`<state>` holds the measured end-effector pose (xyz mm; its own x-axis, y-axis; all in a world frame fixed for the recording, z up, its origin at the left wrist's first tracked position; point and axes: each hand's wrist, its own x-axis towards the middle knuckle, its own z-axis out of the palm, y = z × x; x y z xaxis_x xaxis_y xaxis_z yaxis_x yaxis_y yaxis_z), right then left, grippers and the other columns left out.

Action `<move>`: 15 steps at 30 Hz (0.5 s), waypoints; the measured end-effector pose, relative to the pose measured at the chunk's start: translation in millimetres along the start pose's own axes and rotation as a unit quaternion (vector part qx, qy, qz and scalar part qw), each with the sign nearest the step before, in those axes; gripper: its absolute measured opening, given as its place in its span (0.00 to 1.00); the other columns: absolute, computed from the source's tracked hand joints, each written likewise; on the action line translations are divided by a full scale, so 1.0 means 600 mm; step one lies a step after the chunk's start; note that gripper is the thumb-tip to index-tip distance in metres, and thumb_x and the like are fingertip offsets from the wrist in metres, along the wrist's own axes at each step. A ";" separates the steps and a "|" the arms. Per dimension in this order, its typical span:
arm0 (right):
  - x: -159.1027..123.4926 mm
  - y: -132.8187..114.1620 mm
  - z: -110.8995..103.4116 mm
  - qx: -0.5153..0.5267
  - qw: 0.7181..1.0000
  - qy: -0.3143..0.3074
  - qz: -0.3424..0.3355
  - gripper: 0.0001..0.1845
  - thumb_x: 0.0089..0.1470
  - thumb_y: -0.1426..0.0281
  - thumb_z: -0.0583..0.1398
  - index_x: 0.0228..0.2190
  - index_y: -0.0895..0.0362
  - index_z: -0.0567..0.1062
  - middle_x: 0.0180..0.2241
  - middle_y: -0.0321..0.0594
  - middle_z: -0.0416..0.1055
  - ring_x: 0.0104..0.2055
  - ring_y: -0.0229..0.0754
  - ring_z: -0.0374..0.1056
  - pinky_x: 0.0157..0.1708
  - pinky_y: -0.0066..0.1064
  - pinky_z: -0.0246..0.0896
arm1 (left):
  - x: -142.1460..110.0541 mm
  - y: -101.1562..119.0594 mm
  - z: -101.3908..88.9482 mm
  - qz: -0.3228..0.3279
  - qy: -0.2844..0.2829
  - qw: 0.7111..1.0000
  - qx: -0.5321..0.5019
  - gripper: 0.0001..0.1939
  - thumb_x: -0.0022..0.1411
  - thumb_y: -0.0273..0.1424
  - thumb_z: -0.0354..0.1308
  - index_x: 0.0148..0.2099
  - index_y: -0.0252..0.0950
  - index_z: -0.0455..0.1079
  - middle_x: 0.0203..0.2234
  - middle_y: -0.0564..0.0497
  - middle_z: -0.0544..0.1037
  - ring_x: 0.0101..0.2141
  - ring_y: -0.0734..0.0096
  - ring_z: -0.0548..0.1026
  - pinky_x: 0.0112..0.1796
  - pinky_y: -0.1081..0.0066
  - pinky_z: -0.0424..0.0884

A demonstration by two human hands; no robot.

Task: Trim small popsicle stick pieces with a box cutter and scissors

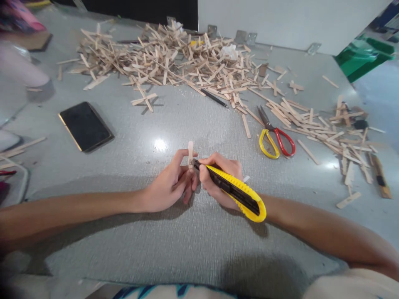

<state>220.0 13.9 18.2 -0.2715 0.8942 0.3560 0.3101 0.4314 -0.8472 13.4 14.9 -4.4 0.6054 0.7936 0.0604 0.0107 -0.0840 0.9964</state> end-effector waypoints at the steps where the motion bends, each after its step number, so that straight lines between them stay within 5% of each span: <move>1: -0.001 0.001 0.000 0.006 1.000 -0.002 0.003 0.04 0.73 0.67 0.62 0.41 0.49 0.77 0.21 0.28 0.75 0.20 0.38 0.71 0.23 0.33 0.69 | 0.000 0.000 0.000 -0.001 0.000 1.000 -0.004 0.16 0.81 0.27 0.49 0.65 0.41 0.50 0.31 0.60 0.72 0.20 0.79 0.74 0.22 0.79 0.72; 11: 0.006 0.022 0.007 -0.023 0.990 -0.027 -0.140 0.11 0.70 0.74 0.63 0.48 0.46 0.79 0.31 0.36 0.81 0.28 0.43 0.77 0.28 0.37 0.76 | 0.005 -0.009 -0.011 -0.027 -0.002 0.983 -0.180 0.15 0.86 0.37 0.49 0.67 0.42 0.51 0.31 0.61 0.73 0.17 0.81 0.73 0.18 0.82 0.66; 15: 0.015 0.022 -0.005 0.012 0.991 -0.036 -0.126 0.07 0.69 0.72 0.65 0.47 0.52 0.81 0.32 0.36 0.82 0.28 0.40 0.78 0.29 0.33 0.75 | 0.010 -0.009 -0.017 -0.038 -0.001 0.981 -0.190 0.17 0.86 0.37 0.49 0.69 0.41 0.51 0.30 0.60 0.74 0.17 0.80 0.74 0.18 0.81 0.64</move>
<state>224.3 27.8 11.3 -0.4018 0.7475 0.5290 0.2032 0.6361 -0.7444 8.9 25.8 -8.8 0.6155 0.7880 -0.0152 -0.2406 0.2062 0.9485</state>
